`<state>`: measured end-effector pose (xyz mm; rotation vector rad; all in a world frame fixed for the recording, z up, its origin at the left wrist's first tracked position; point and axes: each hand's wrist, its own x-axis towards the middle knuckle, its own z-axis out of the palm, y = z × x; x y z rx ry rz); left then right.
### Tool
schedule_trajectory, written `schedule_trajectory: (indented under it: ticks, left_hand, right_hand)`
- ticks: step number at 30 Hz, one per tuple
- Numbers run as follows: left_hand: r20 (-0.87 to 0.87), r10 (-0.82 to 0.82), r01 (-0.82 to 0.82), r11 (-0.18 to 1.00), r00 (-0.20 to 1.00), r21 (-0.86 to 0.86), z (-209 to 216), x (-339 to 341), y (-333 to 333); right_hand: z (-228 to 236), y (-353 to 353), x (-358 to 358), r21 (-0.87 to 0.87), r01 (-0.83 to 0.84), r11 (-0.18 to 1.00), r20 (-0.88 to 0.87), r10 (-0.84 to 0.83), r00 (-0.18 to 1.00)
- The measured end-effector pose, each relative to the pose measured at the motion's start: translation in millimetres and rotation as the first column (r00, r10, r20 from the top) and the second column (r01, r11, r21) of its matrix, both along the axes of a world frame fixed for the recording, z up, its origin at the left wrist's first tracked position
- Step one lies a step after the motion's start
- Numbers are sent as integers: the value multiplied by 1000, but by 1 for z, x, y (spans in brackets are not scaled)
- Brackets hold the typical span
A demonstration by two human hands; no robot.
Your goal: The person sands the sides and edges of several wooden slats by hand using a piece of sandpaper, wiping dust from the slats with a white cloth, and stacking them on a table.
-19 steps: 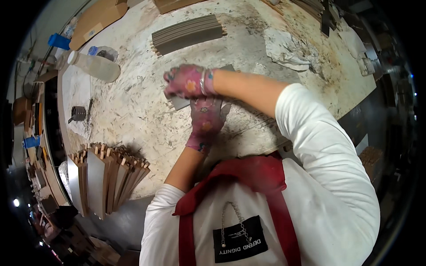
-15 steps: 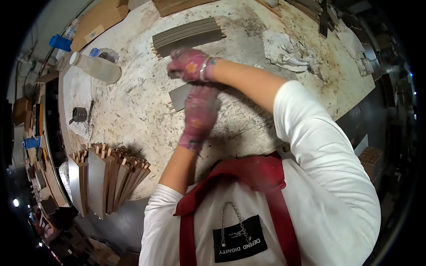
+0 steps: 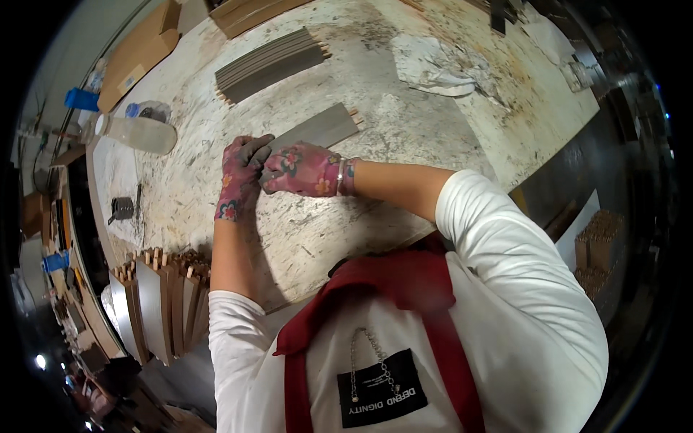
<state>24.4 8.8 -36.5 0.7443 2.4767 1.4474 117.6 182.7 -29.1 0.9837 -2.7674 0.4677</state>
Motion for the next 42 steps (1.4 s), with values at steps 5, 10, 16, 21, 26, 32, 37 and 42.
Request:
schedule_trajectory:
  ticks: [5,10,16,21,26,32,37,42]
  left_hand:
    - [-57,15,-23,991,998,-131,-10,-4,-1]
    - [-604,-117,-60,962,789,-265,2,8,19]
    - [-458,-198,-2,917,867,-400,4,64,50]
    - [-515,-115,-123,906,849,-404,140,135,-39]
    - [-681,174,-523,779,711,-347,205,165,-183]
    - [-640,49,-607,376,767,-700,213,184,-207]
    - [-736,-1,-342,885,677,-317,193,138,-123]
    - [-513,-71,-66,967,856,-244,143,48,2]
  right_hand:
    - [1,100,43,-171,370,913,51,-366,929]
    - [5,174,98,-442,688,576,195,-687,700]
    - [10,120,89,-723,582,372,385,-482,787]
    - [47,130,76,-758,467,455,248,-461,852]
    - [48,123,79,-757,516,400,377,-377,846]
    - [41,98,82,-760,431,487,351,-249,902]
    - [35,117,94,-735,589,335,507,-306,806]
    - [24,129,106,-699,715,11,691,-246,680]
